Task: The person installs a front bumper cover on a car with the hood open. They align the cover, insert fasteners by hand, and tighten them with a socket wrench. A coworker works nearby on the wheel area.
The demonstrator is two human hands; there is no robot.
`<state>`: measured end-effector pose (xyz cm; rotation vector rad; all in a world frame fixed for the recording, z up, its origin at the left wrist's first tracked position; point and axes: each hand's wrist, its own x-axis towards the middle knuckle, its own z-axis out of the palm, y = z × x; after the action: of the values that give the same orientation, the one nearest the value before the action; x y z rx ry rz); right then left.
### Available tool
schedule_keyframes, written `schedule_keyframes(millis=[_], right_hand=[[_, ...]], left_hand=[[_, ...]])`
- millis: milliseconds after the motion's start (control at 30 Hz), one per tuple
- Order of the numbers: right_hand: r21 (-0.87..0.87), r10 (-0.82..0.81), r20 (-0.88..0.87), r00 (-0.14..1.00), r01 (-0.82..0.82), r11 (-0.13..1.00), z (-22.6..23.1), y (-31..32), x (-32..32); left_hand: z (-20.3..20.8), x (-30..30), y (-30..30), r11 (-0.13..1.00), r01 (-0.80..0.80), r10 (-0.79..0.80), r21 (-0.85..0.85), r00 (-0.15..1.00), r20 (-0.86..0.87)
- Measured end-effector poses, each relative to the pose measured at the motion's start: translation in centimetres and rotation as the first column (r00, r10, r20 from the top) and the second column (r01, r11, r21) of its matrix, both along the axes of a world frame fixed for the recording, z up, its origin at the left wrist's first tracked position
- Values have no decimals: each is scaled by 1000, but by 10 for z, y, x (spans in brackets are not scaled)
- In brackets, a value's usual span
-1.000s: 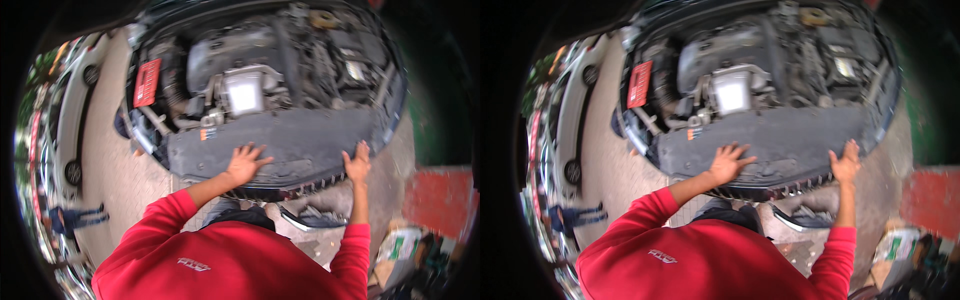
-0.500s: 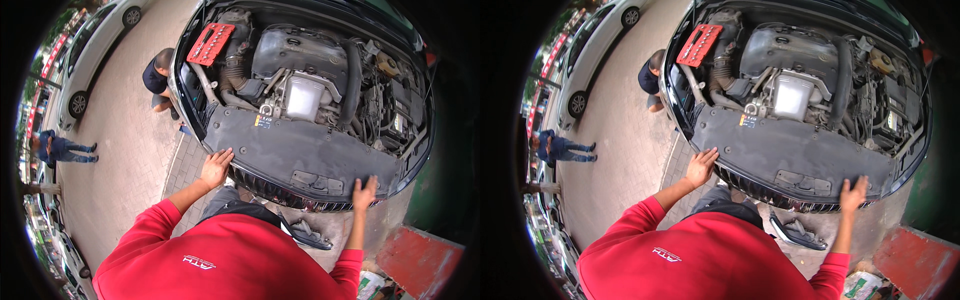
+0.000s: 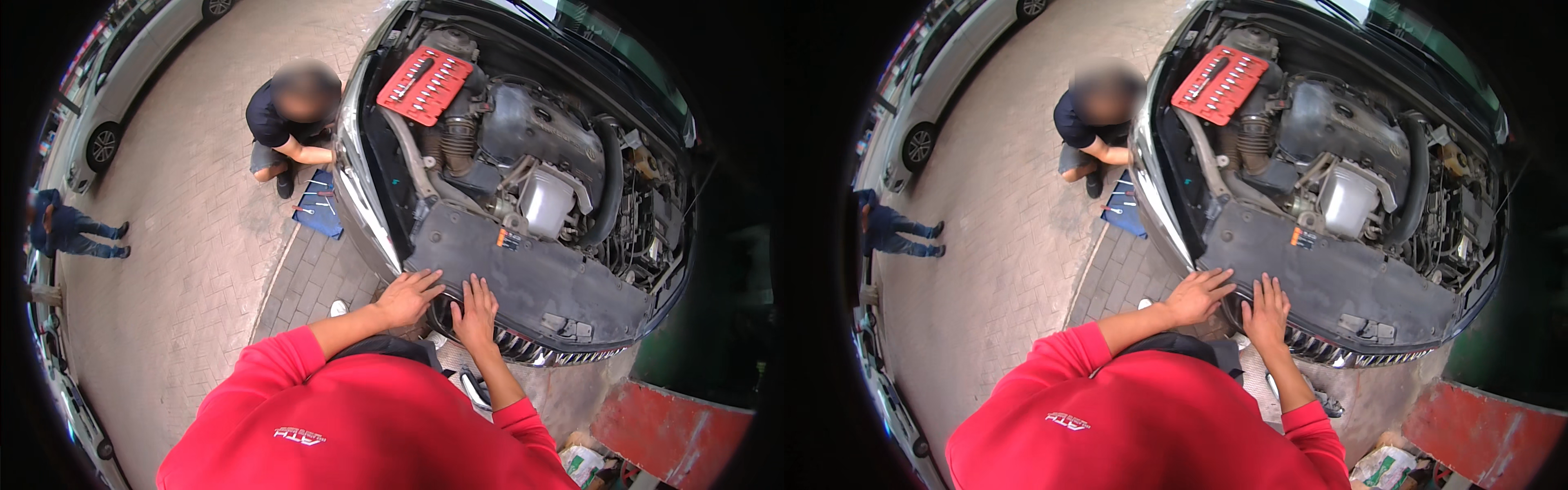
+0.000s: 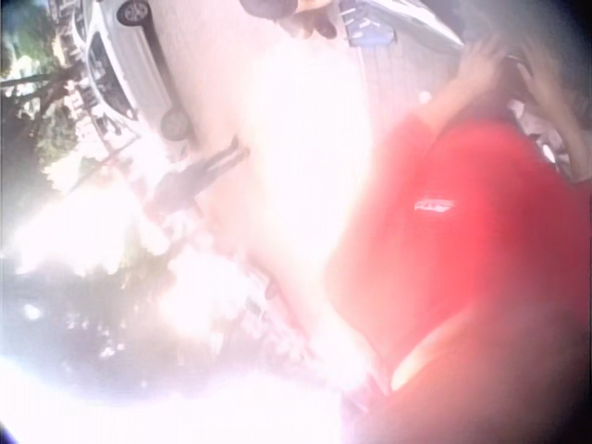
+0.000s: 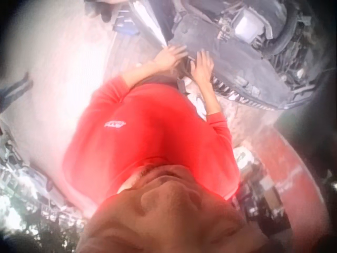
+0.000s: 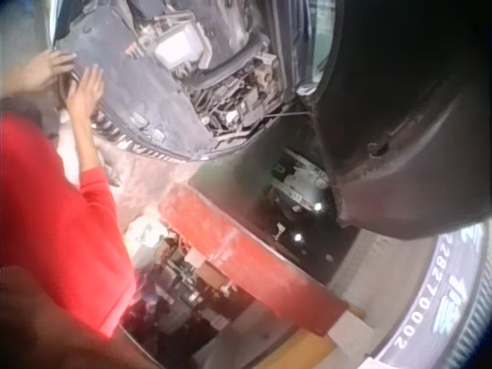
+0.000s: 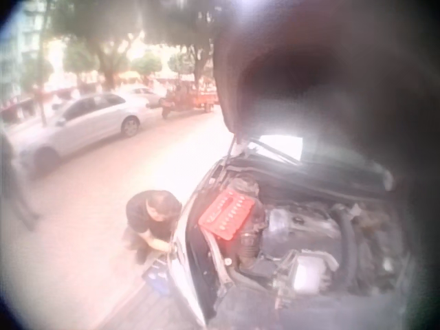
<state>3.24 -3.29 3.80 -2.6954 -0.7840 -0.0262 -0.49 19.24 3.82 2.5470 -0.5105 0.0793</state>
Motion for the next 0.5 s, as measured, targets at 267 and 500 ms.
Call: schedule_keyframes(millis=[267, 500], right_hand=[[-189, -14, -13, 1000, 12, 982, -1, 108, -13], [54, 102, -32, 994, -100, 994, 0, 231, 27]], left_hand=[[-111, -128, 272, 873, -448, 447, 191, 583, -678], [-203, -283, 419, 631, -571, 658, 525, 35, -752]])
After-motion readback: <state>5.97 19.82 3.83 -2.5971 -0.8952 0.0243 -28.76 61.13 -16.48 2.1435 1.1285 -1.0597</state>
